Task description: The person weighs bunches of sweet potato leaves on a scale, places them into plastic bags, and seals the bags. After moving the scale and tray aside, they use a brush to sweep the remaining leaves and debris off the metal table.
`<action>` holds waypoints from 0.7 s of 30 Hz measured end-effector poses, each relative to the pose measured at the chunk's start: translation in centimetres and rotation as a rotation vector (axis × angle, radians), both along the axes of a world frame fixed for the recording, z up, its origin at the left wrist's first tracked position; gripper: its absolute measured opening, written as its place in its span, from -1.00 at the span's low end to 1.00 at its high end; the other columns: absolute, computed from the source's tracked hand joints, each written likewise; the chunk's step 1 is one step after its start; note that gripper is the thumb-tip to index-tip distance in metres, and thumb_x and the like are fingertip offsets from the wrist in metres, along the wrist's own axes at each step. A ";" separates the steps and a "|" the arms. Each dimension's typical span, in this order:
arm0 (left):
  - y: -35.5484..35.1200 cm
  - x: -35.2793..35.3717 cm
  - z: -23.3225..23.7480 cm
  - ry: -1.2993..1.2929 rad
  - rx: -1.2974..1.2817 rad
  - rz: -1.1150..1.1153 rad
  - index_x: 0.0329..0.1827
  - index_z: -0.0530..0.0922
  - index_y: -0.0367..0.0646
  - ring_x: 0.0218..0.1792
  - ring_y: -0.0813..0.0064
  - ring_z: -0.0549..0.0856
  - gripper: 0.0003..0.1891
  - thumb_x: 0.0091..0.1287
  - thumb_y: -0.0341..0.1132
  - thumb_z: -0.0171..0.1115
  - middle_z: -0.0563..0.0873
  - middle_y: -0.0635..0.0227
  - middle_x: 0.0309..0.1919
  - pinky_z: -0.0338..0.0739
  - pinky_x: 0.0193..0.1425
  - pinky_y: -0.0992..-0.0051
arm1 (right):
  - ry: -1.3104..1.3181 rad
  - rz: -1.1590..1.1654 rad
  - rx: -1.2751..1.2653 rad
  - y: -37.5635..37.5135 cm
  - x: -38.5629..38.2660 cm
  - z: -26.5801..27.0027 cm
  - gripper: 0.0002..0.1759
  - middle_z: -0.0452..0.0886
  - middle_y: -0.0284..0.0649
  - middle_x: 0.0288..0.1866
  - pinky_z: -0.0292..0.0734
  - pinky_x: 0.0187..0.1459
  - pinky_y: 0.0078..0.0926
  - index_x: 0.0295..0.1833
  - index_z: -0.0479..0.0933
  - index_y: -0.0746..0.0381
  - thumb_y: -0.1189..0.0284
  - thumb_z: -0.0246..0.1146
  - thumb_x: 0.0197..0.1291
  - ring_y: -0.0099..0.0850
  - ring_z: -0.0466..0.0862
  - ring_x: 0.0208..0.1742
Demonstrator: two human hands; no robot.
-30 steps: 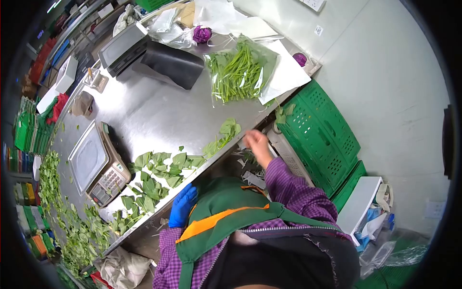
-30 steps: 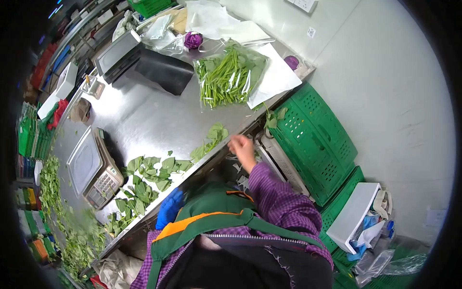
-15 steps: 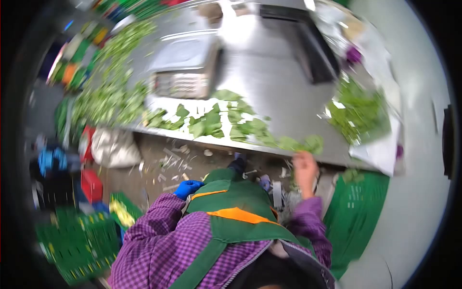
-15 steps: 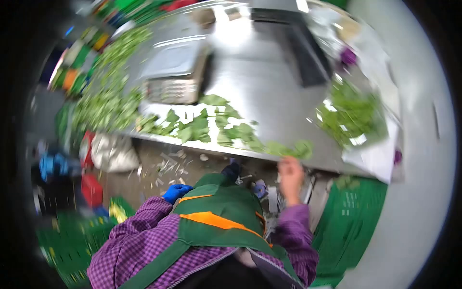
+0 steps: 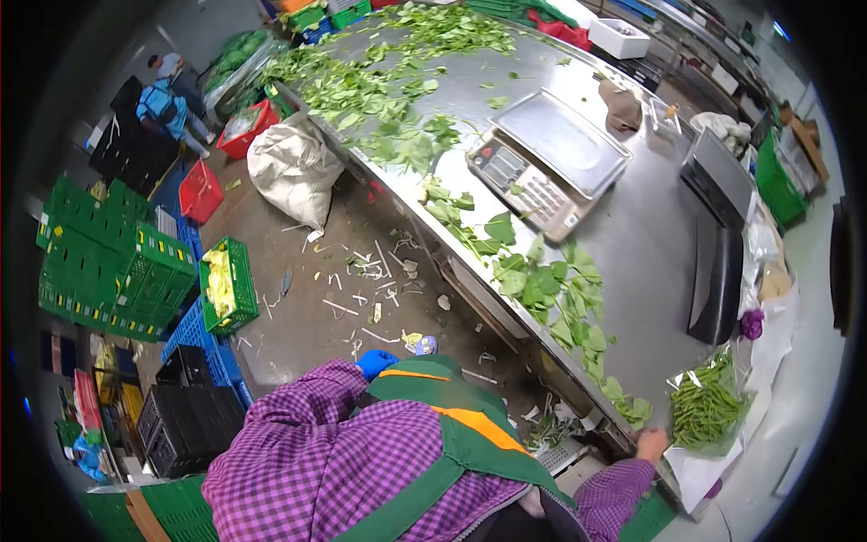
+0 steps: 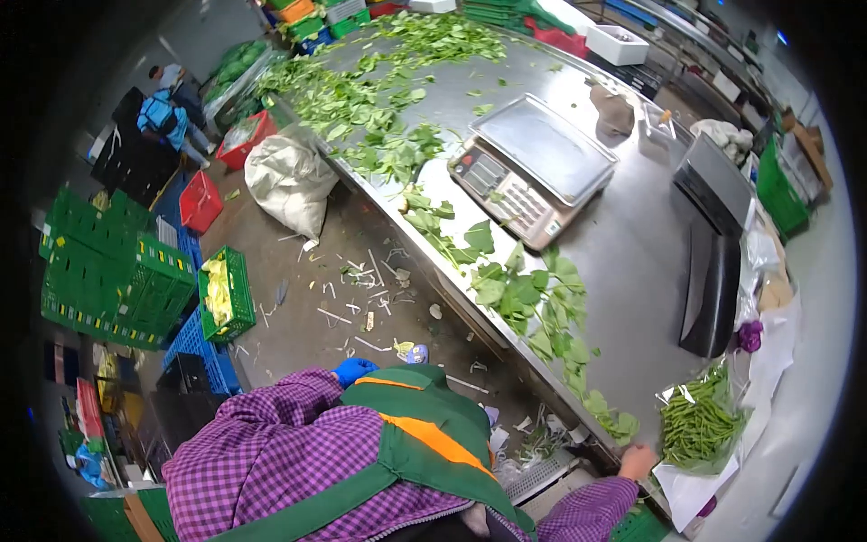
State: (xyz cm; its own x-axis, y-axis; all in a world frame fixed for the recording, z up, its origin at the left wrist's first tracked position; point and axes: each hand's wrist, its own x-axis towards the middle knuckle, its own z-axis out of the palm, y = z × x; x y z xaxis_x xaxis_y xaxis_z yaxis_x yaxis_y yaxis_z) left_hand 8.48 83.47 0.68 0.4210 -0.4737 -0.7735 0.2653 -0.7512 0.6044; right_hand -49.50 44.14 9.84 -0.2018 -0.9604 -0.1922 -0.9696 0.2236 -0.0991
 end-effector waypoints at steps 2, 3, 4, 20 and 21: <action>0.2 1.7 -0.4 0.003 -0.038 -0.019 -0.14 0.70 -0.26 -0.30 0.57 0.69 -0.77 0.25 -0.29 0.29 0.76 0.32 -0.29 0.60 -0.14 0.52 | -0.028 0.068 0.032 -0.2 5.4 -0.4 -0.71 0.63 0.08 -0.14 0.48 -0.07 -0.09 -0.12 0.54 0.34 0.41 0.20 0.05 0.03 0.61 -0.08; 0.2 2.5 0.0 0.040 -0.052 0.013 -0.14 0.70 -0.27 -0.28 0.56 0.70 -0.78 0.26 -0.31 0.27 0.76 0.29 -0.28 0.59 -0.12 0.50 | -0.087 0.119 -0.014 -0.6 8.1 -1.9 -0.67 0.62 0.10 -0.11 0.48 -0.05 -0.09 -0.08 0.52 0.34 0.39 0.22 0.05 0.06 0.60 -0.05; 0.3 3.4 -0.1 0.069 -0.051 0.015 -0.14 0.70 -0.27 -0.28 0.56 0.70 -0.78 0.26 -0.31 0.27 0.76 0.29 -0.28 0.59 -0.12 0.50 | -0.230 0.197 -0.009 -1.1 11.3 -2.6 -0.62 0.59 0.16 -0.08 0.46 0.00 -0.09 -0.05 0.47 0.36 0.40 0.23 0.01 0.10 0.57 0.00; 1.6 17.9 -3.4 -0.479 -0.186 0.329 -0.07 0.64 -0.28 -0.24 0.58 0.65 -0.70 0.28 -0.23 0.28 0.73 0.30 -0.26 0.54 -0.10 0.53 | -0.610 0.514 0.209 0.3 57.8 0.9 -0.50 0.57 0.19 0.02 0.43 0.12 -0.28 0.08 0.42 0.47 0.40 0.19 0.04 -0.01 0.58 0.08; -2.6 18.8 0.0 -0.510 -0.270 0.337 -0.04 0.62 -0.27 -0.20 0.57 0.66 -0.71 0.29 -0.25 0.27 0.73 0.28 -0.23 0.54 -0.07 0.53 | -0.639 0.533 0.187 -0.2 58.2 -0.1 -0.51 0.58 0.15 0.02 0.44 0.11 -0.30 0.09 0.42 0.46 0.41 0.19 0.05 -0.05 0.59 0.05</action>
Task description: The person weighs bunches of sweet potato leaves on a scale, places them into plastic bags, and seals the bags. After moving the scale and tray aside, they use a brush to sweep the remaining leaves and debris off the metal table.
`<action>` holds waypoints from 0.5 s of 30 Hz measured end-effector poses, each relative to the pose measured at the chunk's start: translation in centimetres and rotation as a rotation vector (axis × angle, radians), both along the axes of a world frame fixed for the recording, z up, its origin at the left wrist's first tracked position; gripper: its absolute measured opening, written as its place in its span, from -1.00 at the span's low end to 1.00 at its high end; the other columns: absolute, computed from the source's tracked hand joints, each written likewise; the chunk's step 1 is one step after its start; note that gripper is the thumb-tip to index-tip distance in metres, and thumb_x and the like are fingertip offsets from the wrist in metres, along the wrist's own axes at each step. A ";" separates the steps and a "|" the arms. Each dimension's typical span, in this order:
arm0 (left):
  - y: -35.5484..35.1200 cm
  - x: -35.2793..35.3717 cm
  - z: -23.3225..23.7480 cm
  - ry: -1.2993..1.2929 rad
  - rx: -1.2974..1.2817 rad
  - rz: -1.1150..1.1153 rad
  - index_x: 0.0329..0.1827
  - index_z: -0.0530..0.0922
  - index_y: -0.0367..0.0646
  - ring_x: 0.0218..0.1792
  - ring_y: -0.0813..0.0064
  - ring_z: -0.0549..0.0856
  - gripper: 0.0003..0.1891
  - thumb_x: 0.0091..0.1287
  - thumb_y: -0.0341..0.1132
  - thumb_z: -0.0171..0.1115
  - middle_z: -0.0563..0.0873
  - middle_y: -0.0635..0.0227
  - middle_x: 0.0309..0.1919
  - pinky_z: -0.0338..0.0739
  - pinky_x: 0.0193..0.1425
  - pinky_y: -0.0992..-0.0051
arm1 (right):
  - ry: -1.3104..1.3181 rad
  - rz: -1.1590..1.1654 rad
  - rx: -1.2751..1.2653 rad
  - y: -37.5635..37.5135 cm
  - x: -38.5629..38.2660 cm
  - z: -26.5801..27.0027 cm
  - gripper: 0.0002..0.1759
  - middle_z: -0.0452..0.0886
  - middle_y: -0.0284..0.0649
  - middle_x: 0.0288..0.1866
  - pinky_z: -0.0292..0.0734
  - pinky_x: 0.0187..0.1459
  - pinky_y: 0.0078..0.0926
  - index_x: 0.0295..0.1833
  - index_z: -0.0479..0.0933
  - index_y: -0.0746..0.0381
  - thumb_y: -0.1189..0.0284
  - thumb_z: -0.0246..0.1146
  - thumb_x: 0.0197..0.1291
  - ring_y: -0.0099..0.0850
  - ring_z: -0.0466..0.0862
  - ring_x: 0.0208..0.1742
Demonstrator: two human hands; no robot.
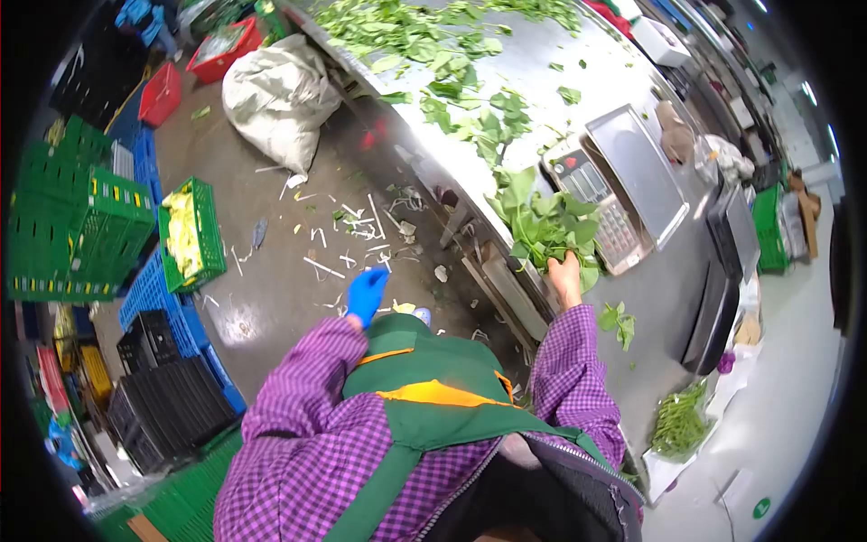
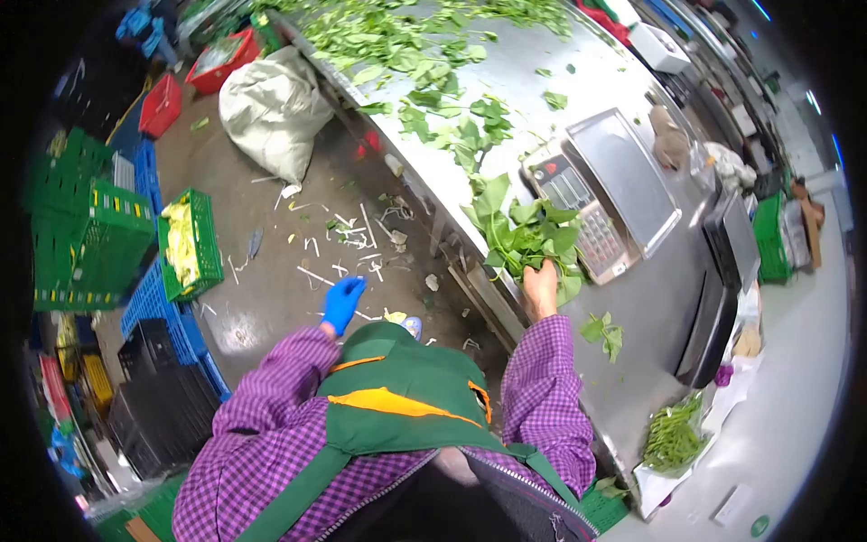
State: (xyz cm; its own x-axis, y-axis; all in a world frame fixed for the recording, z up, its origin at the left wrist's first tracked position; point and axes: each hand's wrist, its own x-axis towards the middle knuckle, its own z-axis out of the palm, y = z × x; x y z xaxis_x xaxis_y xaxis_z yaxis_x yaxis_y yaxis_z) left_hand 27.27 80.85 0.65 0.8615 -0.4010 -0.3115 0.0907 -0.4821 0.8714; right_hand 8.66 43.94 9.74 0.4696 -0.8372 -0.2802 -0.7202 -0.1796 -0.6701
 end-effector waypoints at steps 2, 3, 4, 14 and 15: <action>-8.0 1.6 5.8 -0.081 -0.272 -0.032 0.00 0.61 -0.25 -0.15 0.53 0.67 -0.74 0.31 -0.31 0.23 0.72 0.29 -0.15 0.55 -0.04 0.50 | -0.047 0.039 0.018 -1.2 -0.1 -2.5 -0.45 0.59 0.05 0.03 0.46 0.06 -0.34 0.19 0.39 0.41 0.43 0.20 0.06 -0.17 0.61 0.00; -11.6 2.6 5.8 -0.219 -0.295 -0.077 0.00 0.62 -0.19 -0.14 0.46 0.69 -0.75 0.29 -0.34 0.23 0.71 0.25 -0.16 0.56 -0.02 0.47 | -0.036 0.061 0.016 -0.6 -0.2 -1.9 -0.45 0.59 0.05 0.03 0.46 0.06 -0.34 0.19 0.39 0.41 0.43 0.20 0.06 -0.17 0.61 0.00; -14.7 3.1 8.4 -0.425 -0.273 -0.144 0.00 0.62 -0.13 -0.13 0.32 0.69 -0.74 0.25 -0.33 0.23 0.70 0.19 -0.17 0.56 -0.01 0.40 | -0.003 0.100 -0.070 0.0 -0.6 -0.9 -0.44 0.60 0.06 0.01 0.46 0.06 -0.33 0.21 0.37 0.39 0.42 0.20 0.07 -0.15 0.61 0.00; -30.2 3.2 7.9 -0.740 0.447 -0.451 -0.08 0.55 -0.02 -0.16 0.27 0.67 -0.68 0.07 -0.21 0.23 0.70 0.26 -0.24 0.35 -0.02 0.18 | 0.010 0.061 -0.073 3.2 -8.0 1.8 -0.42 0.59 -0.07 -0.03 0.51 0.00 -0.42 0.30 0.35 0.28 0.48 0.24 0.12 -0.34 0.62 -0.11; -30.8 3.4 7.9 -0.749 0.446 -0.458 -0.08 0.55 -0.02 -0.16 0.27 0.67 -0.68 0.07 -0.21 0.23 0.70 0.26 -0.24 0.35 -0.02 0.18 | -0.005 0.043 -0.042 3.3 -8.4 1.7 -0.43 0.59 -0.07 -0.02 0.51 0.01 -0.42 0.29 0.35 0.27 0.48 0.24 0.13 -0.33 0.62 -0.09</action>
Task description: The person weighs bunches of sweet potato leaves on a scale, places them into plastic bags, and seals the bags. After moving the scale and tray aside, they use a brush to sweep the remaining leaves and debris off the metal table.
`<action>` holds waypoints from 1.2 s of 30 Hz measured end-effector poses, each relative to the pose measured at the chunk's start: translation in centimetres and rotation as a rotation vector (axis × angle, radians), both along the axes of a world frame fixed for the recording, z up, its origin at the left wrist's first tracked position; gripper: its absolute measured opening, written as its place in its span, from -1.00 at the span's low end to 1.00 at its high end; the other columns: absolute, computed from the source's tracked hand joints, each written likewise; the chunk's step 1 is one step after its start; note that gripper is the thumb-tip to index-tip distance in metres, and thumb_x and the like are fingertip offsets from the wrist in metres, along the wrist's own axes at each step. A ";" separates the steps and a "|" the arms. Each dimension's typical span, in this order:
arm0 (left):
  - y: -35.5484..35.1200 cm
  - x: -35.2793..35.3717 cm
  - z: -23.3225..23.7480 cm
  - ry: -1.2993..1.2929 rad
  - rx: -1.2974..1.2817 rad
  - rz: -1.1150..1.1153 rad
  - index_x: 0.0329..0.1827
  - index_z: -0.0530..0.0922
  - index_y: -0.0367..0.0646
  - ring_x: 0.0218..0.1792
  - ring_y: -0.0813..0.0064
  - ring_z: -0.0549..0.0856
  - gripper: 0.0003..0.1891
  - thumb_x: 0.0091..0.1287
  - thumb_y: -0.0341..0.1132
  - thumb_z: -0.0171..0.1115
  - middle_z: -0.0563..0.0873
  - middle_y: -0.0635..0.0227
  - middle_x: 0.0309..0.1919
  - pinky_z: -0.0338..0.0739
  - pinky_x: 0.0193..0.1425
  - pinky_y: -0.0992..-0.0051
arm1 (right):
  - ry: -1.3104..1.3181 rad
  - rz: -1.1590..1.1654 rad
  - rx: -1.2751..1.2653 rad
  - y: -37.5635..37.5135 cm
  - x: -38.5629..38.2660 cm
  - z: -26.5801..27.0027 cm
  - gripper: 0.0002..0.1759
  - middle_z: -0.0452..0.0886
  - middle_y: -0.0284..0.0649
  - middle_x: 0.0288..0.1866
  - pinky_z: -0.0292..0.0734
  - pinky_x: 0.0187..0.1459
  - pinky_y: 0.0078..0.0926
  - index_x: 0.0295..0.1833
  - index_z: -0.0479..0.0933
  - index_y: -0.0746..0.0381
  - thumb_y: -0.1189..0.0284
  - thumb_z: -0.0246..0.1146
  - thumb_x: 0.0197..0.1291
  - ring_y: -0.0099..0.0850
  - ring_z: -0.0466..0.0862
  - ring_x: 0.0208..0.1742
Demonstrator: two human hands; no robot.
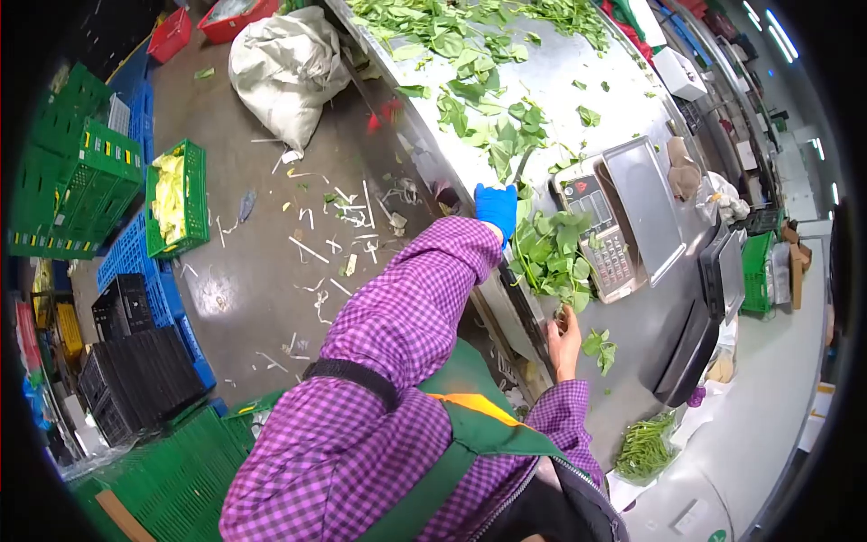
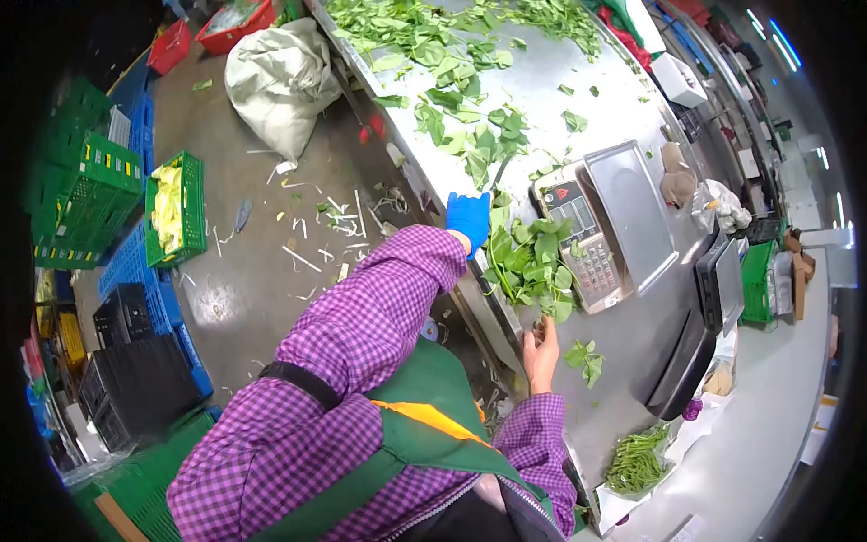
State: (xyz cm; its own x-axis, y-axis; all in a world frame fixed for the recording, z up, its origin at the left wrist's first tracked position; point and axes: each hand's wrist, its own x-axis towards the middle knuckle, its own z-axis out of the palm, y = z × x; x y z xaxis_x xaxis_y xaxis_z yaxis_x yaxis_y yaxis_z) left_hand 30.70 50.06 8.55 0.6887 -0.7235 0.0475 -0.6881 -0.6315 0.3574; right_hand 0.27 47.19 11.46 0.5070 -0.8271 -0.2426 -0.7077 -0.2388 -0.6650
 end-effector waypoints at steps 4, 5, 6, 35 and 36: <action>-1.4 1.2 2.3 0.276 0.109 0.130 0.03 0.57 0.01 -0.14 0.23 0.66 -0.63 0.13 -0.20 0.14 0.66 0.16 -0.13 0.42 -0.07 0.18 | -0.124 -0.006 0.010 0.3 -0.4 0.7 -0.48 0.59 -0.08 0.00 0.51 0.03 -0.45 0.27 0.37 0.32 0.53 0.21 0.15 -0.37 0.62 -0.07; -1.2 1.3 2.2 0.242 0.064 0.067 0.04 0.58 0.01 -0.07 0.21 0.63 -0.62 0.14 -0.15 0.15 0.65 0.16 -0.09 0.43 -0.02 0.17 | -0.135 -0.005 -0.030 0.3 -0.3 1.0 -0.52 0.60 -0.11 0.00 0.51 0.02 -0.47 0.24 0.39 0.33 0.54 0.20 0.17 -0.40 0.62 -0.06; -1.1 1.5 2.1 0.206 0.020 0.004 0.05 0.59 0.01 -0.01 0.20 0.61 -0.59 0.15 -0.10 0.15 0.64 0.16 -0.05 0.45 0.02 0.16 | -0.144 -0.010 -0.035 -0.1 0.0 1.3 -0.52 0.60 -0.11 0.00 0.51 0.02 -0.47 0.24 0.39 0.33 0.54 0.20 0.17 -0.40 0.62 -0.06; 5.3 -19.3 4.0 1.285 -0.699 -0.279 0.28 0.46 -0.01 -0.26 0.56 0.63 -0.54 0.29 -0.30 0.24 0.67 0.37 -0.30 0.53 -0.08 0.48 | -0.731 -0.634 0.241 -6.4 -9.4 4.2 -0.59 0.53 -0.10 0.05 0.53 -0.06 -0.43 0.15 0.38 0.37 0.26 0.04 0.40 -0.40 0.56 -0.07; 5.4 -19.0 4.1 1.286 -0.706 -0.276 0.28 0.46 -0.01 -0.26 0.56 0.63 -0.54 0.29 -0.30 0.24 0.67 0.37 -0.30 0.53 -0.08 0.48 | -0.331 -0.604 0.110 -7.9 -12.8 2.3 -0.60 0.52 -0.09 0.05 0.52 -0.08 -0.45 0.16 0.38 0.39 0.31 0.07 0.37 -0.39 0.56 -0.08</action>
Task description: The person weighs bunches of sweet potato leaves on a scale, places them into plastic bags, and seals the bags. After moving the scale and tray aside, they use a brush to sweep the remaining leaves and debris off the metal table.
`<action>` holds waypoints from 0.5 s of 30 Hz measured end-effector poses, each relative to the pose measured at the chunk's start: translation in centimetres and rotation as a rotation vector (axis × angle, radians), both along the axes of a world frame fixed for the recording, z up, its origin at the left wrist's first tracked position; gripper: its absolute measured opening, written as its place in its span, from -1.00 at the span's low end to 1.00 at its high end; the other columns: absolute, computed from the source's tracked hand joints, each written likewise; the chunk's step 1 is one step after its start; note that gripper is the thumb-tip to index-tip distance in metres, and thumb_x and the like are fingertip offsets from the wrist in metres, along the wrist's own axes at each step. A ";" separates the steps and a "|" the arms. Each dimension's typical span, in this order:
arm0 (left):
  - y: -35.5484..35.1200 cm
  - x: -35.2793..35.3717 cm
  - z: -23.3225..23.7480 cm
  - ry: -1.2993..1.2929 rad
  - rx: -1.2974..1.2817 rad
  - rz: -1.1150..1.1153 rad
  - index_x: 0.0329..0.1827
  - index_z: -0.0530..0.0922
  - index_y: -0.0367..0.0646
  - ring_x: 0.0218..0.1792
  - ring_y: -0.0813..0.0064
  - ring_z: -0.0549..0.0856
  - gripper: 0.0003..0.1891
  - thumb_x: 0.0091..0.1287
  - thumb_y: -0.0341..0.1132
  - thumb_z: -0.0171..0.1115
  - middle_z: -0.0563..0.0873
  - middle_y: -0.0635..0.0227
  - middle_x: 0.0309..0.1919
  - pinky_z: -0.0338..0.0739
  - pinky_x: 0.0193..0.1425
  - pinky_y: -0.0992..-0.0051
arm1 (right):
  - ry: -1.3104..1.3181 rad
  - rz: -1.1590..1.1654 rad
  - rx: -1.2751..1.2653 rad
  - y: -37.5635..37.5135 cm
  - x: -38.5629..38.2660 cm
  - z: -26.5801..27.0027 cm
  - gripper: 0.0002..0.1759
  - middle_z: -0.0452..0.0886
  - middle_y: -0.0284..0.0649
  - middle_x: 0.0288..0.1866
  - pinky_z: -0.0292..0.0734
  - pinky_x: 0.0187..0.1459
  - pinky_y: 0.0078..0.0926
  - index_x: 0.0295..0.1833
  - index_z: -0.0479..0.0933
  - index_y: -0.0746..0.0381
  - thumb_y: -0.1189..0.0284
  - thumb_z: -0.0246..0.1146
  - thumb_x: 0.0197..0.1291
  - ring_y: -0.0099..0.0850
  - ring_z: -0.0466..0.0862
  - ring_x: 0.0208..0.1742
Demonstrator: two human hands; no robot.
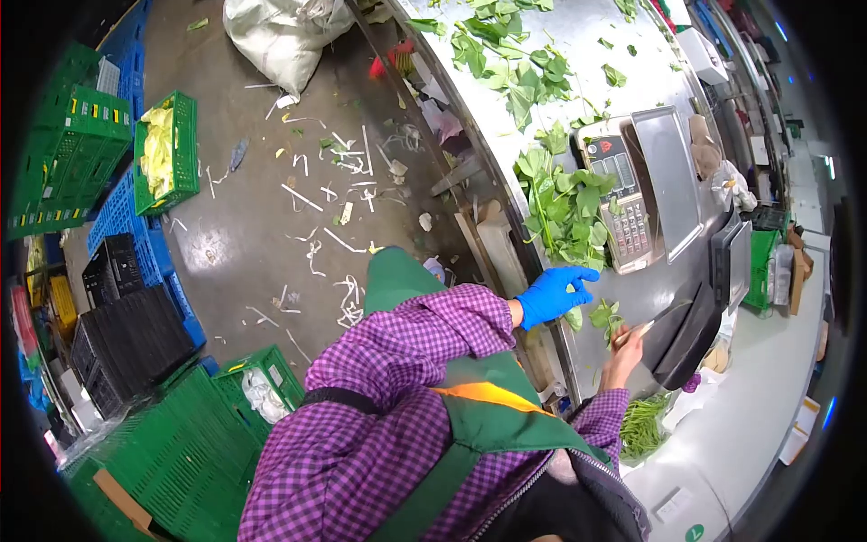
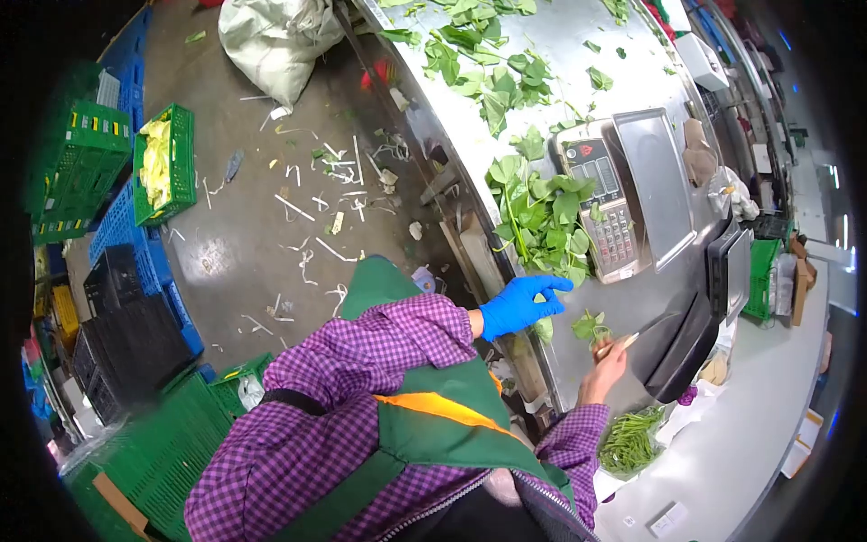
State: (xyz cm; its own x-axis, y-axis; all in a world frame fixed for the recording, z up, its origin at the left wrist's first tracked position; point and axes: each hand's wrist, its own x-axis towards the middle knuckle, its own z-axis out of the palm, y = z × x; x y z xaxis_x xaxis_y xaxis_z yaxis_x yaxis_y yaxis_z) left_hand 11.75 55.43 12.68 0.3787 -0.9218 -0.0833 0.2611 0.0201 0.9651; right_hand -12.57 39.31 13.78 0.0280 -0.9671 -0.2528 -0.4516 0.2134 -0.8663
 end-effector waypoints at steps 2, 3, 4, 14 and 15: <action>0.8 1.4 0.5 0.251 -0.070 0.040 0.22 0.50 -0.14 -0.21 0.59 0.63 -0.60 0.31 -0.31 0.21 0.67 0.36 -0.23 0.51 -0.03 0.53 | 0.411 0.049 -0.012 0.6 -2.3 -0.8 -0.60 0.52 -0.08 0.06 0.51 -0.09 -0.46 0.17 0.37 0.41 0.36 0.11 0.34 -0.38 0.57 -0.08; 1.5 2.5 0.4 0.250 -0.070 0.044 0.22 0.50 -0.14 -0.21 0.59 0.63 -0.60 0.31 -0.31 0.21 0.67 0.36 -0.23 0.51 -0.03 0.53 | 0.623 0.249 -0.490 1.8 -2.3 -0.9 -0.61 0.53 -0.07 0.03 0.50 -0.09 -0.46 0.17 0.38 0.41 0.44 0.13 0.29 -0.36 0.58 -0.08; 2.6 3.8 0.3 0.438 -0.157 0.090 0.21 0.50 -0.20 -0.19 0.60 0.62 -0.61 0.33 -0.31 0.18 0.67 0.36 -0.20 0.51 -0.02 0.53 | 0.814 0.450 -0.973 3.9 -1.1 -0.4 -0.60 0.55 -0.05 0.00 0.49 -0.08 -0.46 0.17 0.38 0.42 0.52 0.14 0.23 -0.33 0.59 -0.08; 23.1 16.8 -12.8 0.928 0.410 0.758 -0.05 0.61 -0.21 -0.46 0.65 0.50 -0.70 0.34 -0.17 0.18 0.53 0.46 -0.46 0.40 -0.37 0.61 | 0.093 1.155 -0.228 19.2 29.0 -7.9 -0.79 0.61 -0.02 -0.12 0.54 -0.03 -0.33 -0.08 0.55 0.33 0.64 0.12 0.17 -0.12 0.64 -0.11; 24.5 17.1 -14.4 0.945 0.448 0.788 -0.03 0.61 -0.21 -0.42 0.64 0.51 -0.72 0.37 -0.20 0.13 0.55 0.44 -0.44 0.42 -0.31 0.60 | 0.119 1.202 -0.233 19.3 32.9 -9.6 -0.76 0.57 0.02 -0.03 0.49 0.05 -0.30 -0.03 0.53 0.36 0.62 0.11 0.18 -0.08 0.60 -0.01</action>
State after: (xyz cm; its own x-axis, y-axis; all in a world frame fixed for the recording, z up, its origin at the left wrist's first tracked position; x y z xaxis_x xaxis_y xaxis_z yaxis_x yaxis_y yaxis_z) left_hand 28.83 79.92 -1.74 0.4272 -0.3042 -0.8515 0.9023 0.2043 0.3797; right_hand 20.30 58.65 4.22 0.9206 -0.3648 -0.1393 -0.3330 -0.5470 -0.7680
